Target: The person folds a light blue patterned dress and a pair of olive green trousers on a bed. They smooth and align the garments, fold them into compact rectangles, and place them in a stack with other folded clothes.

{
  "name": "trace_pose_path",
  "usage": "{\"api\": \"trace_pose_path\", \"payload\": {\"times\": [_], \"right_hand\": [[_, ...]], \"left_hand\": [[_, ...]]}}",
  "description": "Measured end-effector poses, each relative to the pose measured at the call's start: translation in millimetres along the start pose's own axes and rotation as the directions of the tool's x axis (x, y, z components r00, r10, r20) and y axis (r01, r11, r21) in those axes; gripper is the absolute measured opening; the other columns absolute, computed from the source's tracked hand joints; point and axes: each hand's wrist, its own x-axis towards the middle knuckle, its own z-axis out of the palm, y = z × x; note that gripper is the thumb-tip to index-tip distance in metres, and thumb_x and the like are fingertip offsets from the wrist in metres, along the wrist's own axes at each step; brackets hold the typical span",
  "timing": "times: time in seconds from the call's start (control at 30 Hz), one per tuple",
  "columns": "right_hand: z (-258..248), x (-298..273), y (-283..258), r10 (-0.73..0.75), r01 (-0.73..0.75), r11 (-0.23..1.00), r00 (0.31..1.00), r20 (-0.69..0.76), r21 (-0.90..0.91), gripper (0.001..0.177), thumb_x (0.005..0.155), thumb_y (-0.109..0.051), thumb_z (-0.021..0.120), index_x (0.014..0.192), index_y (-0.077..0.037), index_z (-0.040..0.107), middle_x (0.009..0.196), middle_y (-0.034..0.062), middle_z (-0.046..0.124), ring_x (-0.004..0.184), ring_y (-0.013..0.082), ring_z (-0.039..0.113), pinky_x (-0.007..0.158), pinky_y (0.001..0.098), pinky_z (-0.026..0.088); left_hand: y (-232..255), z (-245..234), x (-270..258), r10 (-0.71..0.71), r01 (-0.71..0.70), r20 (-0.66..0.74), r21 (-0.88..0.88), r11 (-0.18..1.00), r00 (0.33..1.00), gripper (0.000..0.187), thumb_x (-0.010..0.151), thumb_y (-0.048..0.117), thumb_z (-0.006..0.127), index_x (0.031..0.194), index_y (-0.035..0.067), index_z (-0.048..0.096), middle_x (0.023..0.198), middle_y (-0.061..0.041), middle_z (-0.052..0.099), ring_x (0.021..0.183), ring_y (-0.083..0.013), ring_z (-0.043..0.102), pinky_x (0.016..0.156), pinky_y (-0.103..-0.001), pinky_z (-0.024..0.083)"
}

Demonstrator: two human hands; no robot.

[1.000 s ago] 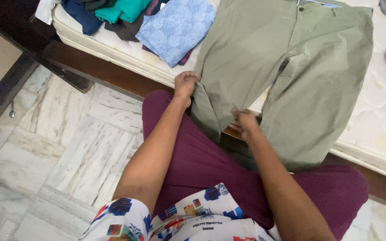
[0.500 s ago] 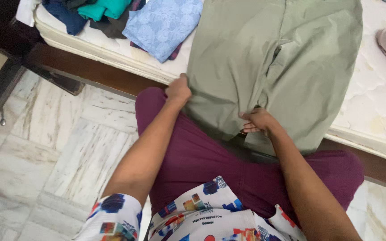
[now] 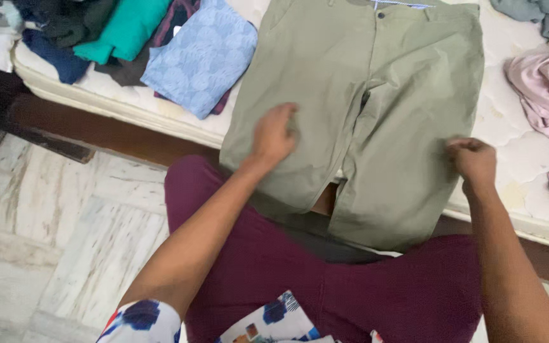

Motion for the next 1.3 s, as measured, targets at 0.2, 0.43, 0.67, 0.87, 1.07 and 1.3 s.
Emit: {"api": "trace_pose_path", "payload": {"times": [0.2,0.43,0.67,0.87,1.07,1.3], "right_hand": [[-11.1,51.0,-2.6,-0.103,0.066,0.977,0.979,-0.178,-0.201,0.069,0.088,-0.032,0.087,0.133,0.008,0.054,0.108,0.0253,0.067,0.093,0.0314,0.065,0.077,0.0398,0.052],[-15.4,94.1,-10.7,0.117,-0.115,0.987,0.993,-0.012,0.116,0.063,0.093,-0.037,0.079,0.131,0.010,0.064,0.112,0.0201,0.071,0.093,0.0257,0.067,0.078,0.0362,0.053],[-12.4,164.8,22.8,0.172,-0.202,0.976,0.943,0.287,0.080,0.051,0.088,-0.031,0.080,0.117,0.009,0.068,0.095,0.0118,0.068,0.076,0.0203,0.060,0.063,0.0324,0.048],[-57.2,186.7,79.7,0.191,-0.158,0.960,0.973,0.128,-0.231,0.041,0.091,-0.031,0.082,0.106,0.006,0.073,0.084,0.0154,0.067,0.067,0.0261,0.057,0.060,0.0400,0.048],[-57.2,179.0,51.3,0.242,-0.235,0.970,0.958,0.157,-0.059,0.055,0.094,-0.044,0.078,0.119,0.004,0.070,0.106,0.0140,0.070,0.087,0.0249,0.063,0.073,0.0382,0.048],[-45.0,174.7,-32.6,0.164,-0.346,0.850,0.890,0.425,0.397,0.051,0.109,-0.032,0.055,0.145,0.003,0.051,0.137,0.0168,0.063,0.113,0.0237,0.066,0.099,0.0383,0.054]], "left_hand": [[49.0,92.3,44.8,-0.001,0.054,0.212,-0.246,0.968,0.977,0.066,0.080,0.018,0.078,0.138,0.006,0.049,0.130,-0.018,0.058,0.122,-0.0370,0.057,0.103,-0.046,0.047],[107.4,110.1,73.0,-0.049,-0.063,0.450,0.230,0.971,0.891,0.092,0.080,0.033,0.086,0.154,0.015,0.034,0.168,-0.014,0.006,0.153,-0.0365,0.017,0.114,-0.067,0.023],[136.0,121.9,111.2,-0.189,-0.089,0.662,0.362,0.928,0.725,0.127,0.063,0.044,0.095,0.161,0.022,0.017,0.170,-0.009,-0.008,0.156,-0.0357,0.002,0.118,-0.069,0.015],[122.6,138.2,111.1,-0.122,-0.229,0.782,0.323,0.918,0.611,0.123,0.066,0.063,0.088,0.160,0.014,0.026,0.170,-0.012,0.014,0.154,-0.0374,0.019,0.117,-0.072,0.016],[107.5,172.5,132.4,-0.146,-0.182,0.804,0.300,0.936,0.576,0.102,0.078,0.076,0.072,0.153,0.014,0.042,0.170,-0.012,0.030,0.159,-0.0331,0.024,0.122,-0.075,0.013],[101.5,190.7,117.8,-0.122,-0.217,0.859,0.259,0.941,0.496,0.126,0.073,0.075,0.074,0.161,0.009,0.013,0.170,-0.016,0.005,0.156,-0.0357,-0.001,0.113,-0.077,0.006]]}}
